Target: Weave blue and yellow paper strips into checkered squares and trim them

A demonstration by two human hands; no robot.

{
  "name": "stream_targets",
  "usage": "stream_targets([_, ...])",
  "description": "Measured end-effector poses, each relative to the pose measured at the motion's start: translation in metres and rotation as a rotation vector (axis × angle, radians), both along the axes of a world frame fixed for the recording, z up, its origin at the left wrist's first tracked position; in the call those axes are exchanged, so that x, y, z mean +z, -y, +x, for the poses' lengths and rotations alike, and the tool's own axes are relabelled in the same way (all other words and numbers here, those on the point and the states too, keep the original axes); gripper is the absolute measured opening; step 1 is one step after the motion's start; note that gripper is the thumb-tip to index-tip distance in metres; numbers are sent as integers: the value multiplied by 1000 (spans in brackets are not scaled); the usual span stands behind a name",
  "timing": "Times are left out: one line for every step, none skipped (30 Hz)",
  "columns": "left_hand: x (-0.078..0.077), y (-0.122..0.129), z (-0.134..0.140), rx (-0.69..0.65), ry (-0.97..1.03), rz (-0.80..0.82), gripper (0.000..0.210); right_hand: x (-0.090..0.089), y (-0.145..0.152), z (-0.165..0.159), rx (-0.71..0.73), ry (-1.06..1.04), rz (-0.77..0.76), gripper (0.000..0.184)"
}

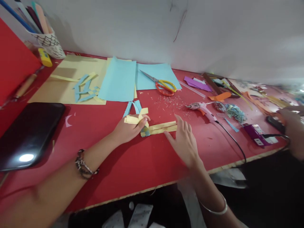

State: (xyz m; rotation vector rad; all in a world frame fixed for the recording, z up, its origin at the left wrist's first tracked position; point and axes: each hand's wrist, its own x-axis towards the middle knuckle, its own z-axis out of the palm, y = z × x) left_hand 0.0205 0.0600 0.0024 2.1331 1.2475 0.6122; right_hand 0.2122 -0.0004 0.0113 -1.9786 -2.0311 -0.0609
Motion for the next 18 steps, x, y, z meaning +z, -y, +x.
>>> stream_targets([0, 0, 0, -1, 2, -9, 44, 0, -1, 0, -2, -20, 1, 49])
stream_targets([0, 0, 0, -2, 5, -17, 44, -1, -1, 1, -2, -44, 7, 49])
stream_targets([0, 0, 0, -3, 9, -24, 43, -1, -2, 2, -2, -74, 16, 48])
stream_targets([0, 0, 0, -6, 13, -29, 43, -2, -2, 3, -4, -106, 24, 47])
stream_targets([0, 0, 0, -8, 16, -32, 42, -2, -2, 4, -11, -138, 28, 45])
stream_targets([0, 0, 0, -10, 14, -34, 42, -2, -2, 4, -15, -165, 25, 42])
stream_targets([0, 0, 0, -11, 7, -35, 42, -2, -1, 4, -11, -185, 17, 38])
stream_targets([0, 0, -1, -9, -3, -34, 42, -2, 0, 3, 5, -196, 5, 34])
stream_targets([1, 0, -1, -7, -10, -35, 42, -2, 1, 3, 29, -196, -9, 30])
stream_targets([1, 0, -1, -6, -15, -38, 41, -1, 1, 2, 52, -187, -19, 28])
stream_targets([1, 1, -1, -6, -13, -42, 41, 0, 2, 1, 68, -172, -26, 27])
stream_targets([1, 1, -1, -9, -7, -48, 41, 1, 2, 0, 78, -154, -30, 27])
stream_targets([1, 1, -1, -10, 1, -52, 40, 3, 3, -1, 80, -137, -31, 27])
stream_targets([1, 1, -1, -12, 7, -56, 40, 5, 2, -1, 80, -121, -32, 27])
stream_targets([0, 0, -1, -13, 9, -59, 40, 7, 2, -2, 84, -106, -32, 27])
stream_targets([0, 0, -1, -15, 8, -61, 40, 10, 1, -2, 99, -89, -36, 28])
stream_targets([-1, 0, -1, -17, 5, -61, 40, 14, -1, -1, 125, -66, -44, 28])
stream_targets([-1, 0, -1, -20, 4, -60, 40, 18, -3, -1, 160, -35, -58, 30])
